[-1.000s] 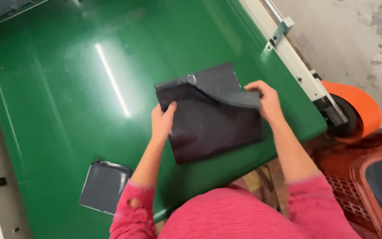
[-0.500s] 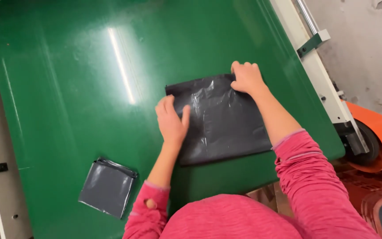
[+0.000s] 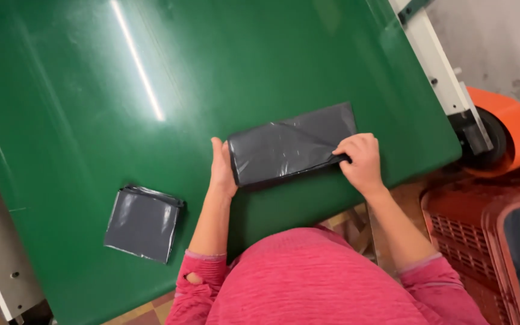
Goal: Folding black plastic bags on a conveyor belt and placing them into a crate.
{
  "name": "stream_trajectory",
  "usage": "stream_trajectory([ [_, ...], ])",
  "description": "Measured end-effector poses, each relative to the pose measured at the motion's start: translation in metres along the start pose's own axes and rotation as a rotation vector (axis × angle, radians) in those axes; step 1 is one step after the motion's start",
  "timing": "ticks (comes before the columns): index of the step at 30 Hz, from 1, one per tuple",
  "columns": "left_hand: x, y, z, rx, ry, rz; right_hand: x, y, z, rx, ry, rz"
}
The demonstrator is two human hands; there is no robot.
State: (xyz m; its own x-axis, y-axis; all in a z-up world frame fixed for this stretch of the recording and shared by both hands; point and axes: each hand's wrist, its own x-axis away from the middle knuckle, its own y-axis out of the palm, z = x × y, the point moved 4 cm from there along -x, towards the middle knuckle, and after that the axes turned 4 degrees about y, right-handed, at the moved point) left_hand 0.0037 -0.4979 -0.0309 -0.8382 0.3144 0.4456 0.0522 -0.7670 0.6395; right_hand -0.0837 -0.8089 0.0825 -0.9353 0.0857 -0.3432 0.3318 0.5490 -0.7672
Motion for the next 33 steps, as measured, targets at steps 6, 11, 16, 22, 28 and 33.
stream_trajectory([
  [6,0.095,0.064,0.058,-1.462,0.909,0.225,0.018,0.000,-0.021,0.219,-0.083,-0.069],
  [11,0.094,0.057,0.020,-2.136,0.928,-0.377,0.019,0.025,-0.090,0.102,-0.276,-0.230],
  [16,0.076,0.078,-0.009,-2.092,0.620,-0.781,0.057,0.057,-0.099,-0.153,-0.350,-0.317],
  [22,0.013,0.127,-0.002,-1.562,0.236,-0.880,0.127,0.072,-0.030,-0.601,-0.006,-0.332],
  [28,-0.072,0.071,-0.043,-1.136,-0.379,-0.517,0.149,0.105,0.074,-1.680,0.872,-0.028],
  [33,-0.033,0.125,-0.028,-1.672,0.615,-0.346,0.090,0.054,0.015,-1.564,1.292,-0.055],
])
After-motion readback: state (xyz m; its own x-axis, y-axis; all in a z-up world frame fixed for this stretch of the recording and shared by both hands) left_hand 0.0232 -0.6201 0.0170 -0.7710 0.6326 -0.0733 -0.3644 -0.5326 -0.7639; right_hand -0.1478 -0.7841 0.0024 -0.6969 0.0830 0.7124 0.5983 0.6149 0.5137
